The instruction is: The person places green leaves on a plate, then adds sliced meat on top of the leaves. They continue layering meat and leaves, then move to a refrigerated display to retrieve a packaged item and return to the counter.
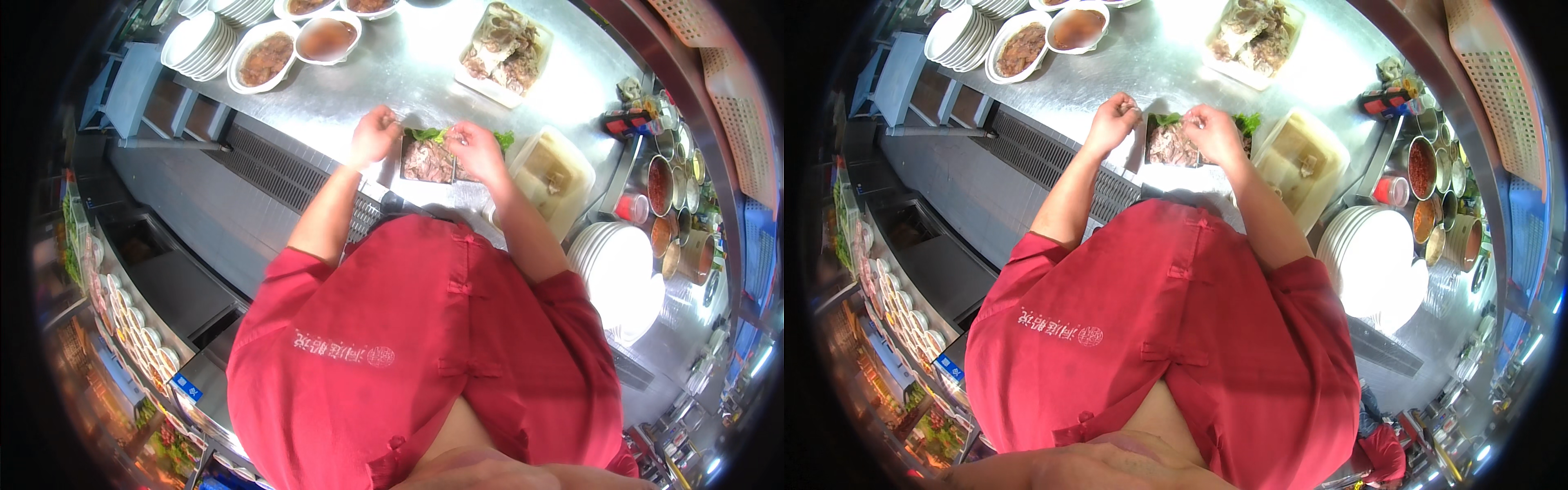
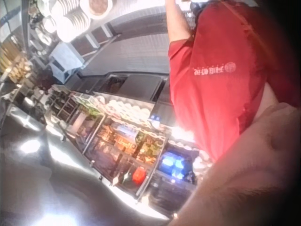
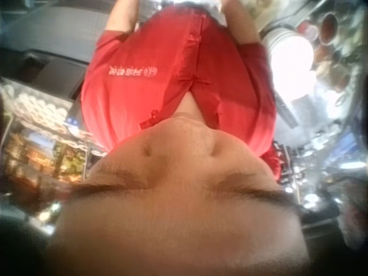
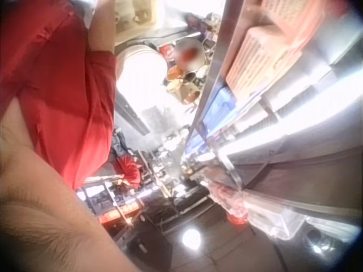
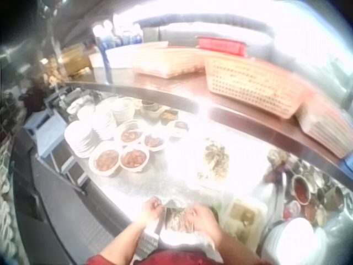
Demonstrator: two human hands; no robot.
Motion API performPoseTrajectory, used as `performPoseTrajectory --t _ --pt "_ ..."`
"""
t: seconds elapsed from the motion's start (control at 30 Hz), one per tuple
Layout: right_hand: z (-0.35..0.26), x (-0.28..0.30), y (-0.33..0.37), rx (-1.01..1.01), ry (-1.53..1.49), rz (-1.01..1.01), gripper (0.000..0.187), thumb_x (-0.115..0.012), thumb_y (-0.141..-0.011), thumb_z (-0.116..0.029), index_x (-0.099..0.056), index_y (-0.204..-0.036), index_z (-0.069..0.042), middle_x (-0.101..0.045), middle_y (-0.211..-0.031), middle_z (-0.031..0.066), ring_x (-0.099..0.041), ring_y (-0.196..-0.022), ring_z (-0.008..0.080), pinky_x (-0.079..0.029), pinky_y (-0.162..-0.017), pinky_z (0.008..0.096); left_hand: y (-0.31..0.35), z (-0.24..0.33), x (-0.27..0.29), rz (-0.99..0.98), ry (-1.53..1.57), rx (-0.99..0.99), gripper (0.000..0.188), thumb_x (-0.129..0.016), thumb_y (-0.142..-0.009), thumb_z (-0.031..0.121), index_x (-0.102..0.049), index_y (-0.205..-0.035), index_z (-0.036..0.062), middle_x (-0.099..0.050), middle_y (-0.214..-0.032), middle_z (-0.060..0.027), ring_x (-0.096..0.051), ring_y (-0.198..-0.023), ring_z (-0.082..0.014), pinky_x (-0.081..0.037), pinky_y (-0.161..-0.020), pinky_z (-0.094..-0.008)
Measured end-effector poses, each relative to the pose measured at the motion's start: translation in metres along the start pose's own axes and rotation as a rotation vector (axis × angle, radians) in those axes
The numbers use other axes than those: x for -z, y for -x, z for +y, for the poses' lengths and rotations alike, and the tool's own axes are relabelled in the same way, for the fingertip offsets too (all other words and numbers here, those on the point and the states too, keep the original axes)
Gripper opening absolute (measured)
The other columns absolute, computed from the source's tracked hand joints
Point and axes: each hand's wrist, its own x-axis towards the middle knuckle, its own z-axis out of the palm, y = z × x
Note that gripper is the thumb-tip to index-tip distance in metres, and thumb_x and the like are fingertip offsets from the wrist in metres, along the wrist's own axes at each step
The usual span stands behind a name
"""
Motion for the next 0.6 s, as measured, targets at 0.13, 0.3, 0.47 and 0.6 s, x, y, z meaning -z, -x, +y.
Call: performPoseTrajectory --t 0.13,0.3,0.47,0.6 --pt "0.032 -0.013 0.010 -0.045 0.048 -0.119 0.033 -0.069 -0.092 -0.008 -0.065 -0.123 0.003 -0.073 -0.106 0.0117 -0.069 -0.091 0.0173 -0.055 -0.079 0.0291 0.010 -0.001 0.013 -0.176 0.538 0.328 0.031 -0.053 -0.087 -0.005 -0.055 -0.118 0.0008 -0.066 -0.104 -0.0113 -0.066 -0.092 -0.0196 -0.053 -0.076 -0.0267" --pt "0.053 -0.027 0.013 -0.010 -0.004 0.008 0.031 -0.064 -0.095 -0.005 -0.063 -0.124 0.004 -0.072 -0.105 0.0126 -0.069 -0.090 0.0167 -0.055 -0.078 0.0289 0.031 -0.002 0.002 -0.205 0.708 0.361 0.046 -0.045 -0.087 -0.015 -0.050 -0.130 -0.0039 -0.064 -0.121 -0.0193 -0.066 -0.114 -0.0282 -0.057 -0.095 -0.0328" --pt "0.033 -0.028 0.017 -0.034 -0.137 0.023 0.033 -0.067 -0.095 -0.009 -0.063 -0.125 0.002 -0.072 -0.108 0.0130 -0.069 -0.092 0.0173 -0.055 -0.077 0.0297 0.035 -0.004 -0.020 -0.173 0.833 0.342 0.041 -0.047 -0.090 -0.016 -0.052 -0.129 -0.0060 -0.063 -0.122 -0.0190 -0.067 -0.110 -0.0296 -0.058 -0.098 -0.0363" --pt "0.018 -0.033 0.020 0.001 -0.246 0.016 0.039 -0.071 -0.092 -0.011 -0.062 -0.128 -0.001 -0.072 -0.111 0.0128 -0.070 -0.089 0.0170 -0.056 -0.075 0.0292 0.031 -0.003 -0.030 -0.240 0.698 0.355 0.034 -0.052 -0.096 -0.010 -0.052 -0.130 -0.0055 -0.062 -0.123 -0.0171 -0.068 -0.107 -0.0273 -0.061 -0.094 -0.0346"
